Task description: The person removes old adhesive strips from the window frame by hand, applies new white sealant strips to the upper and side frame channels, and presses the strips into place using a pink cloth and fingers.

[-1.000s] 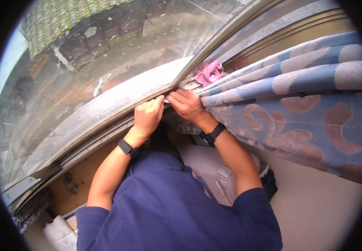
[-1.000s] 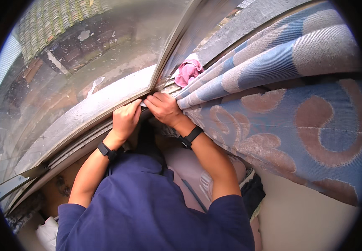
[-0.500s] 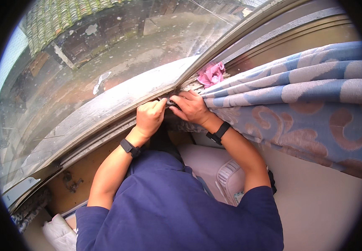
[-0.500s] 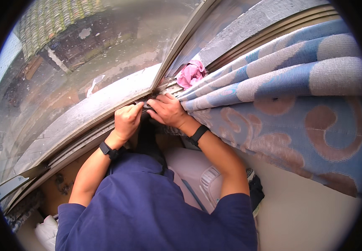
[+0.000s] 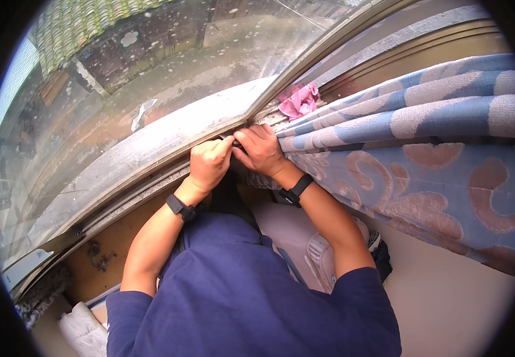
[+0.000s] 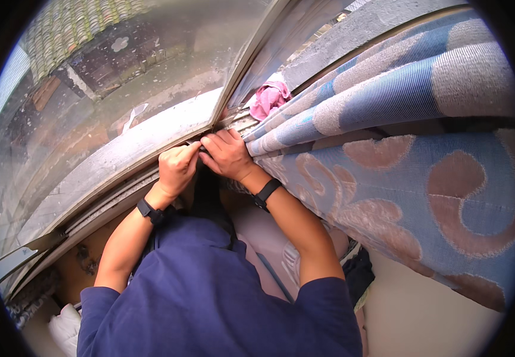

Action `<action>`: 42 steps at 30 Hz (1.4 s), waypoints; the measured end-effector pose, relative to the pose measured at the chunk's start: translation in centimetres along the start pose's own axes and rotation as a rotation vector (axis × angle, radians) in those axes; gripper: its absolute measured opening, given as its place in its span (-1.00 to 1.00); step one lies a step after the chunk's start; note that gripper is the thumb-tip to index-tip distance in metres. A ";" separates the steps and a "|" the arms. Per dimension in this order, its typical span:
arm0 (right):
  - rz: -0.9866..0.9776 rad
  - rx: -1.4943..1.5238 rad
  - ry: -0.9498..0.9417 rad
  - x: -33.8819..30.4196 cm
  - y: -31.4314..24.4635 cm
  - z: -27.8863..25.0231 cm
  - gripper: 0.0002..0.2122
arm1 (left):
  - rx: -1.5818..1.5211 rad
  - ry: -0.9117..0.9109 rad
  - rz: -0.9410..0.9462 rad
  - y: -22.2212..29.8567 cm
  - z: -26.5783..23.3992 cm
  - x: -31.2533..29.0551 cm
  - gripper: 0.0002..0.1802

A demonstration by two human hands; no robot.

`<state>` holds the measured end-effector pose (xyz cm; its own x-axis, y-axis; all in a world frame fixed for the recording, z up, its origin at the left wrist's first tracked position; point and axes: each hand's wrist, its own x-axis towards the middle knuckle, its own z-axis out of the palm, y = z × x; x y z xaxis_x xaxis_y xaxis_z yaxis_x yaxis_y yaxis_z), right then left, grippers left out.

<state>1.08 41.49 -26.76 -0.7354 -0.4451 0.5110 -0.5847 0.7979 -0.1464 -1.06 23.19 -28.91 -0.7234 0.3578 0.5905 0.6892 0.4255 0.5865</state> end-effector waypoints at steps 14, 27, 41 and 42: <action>-0.041 -0.065 0.018 -0.8 -0.6 0.1 -0.69 | 0.002 -0.006 0.032 0.1 -0.2 0.1 -0.79; -0.048 -0.139 -0.117 0.5 -0.5 -1.0 -0.63 | -0.032 0.019 0.033 0.0 -0.4 0.2 -0.82; -0.154 -0.139 -0.123 1.0 -0.2 -1.6 -0.78 | -0.069 0.013 0.034 -0.1 -0.7 -0.2 -0.83; -0.148 -0.132 -0.143 1.0 -0.2 -1.7 -0.81 | -0.071 0.011 0.039 -0.2 -0.6 -0.2 -0.82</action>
<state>0.98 41.58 -24.78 -0.6917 -0.6064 0.3923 -0.6465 0.7620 0.0379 -0.97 22.51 -28.78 -0.6958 0.3632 0.6196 0.7182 0.3511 0.6008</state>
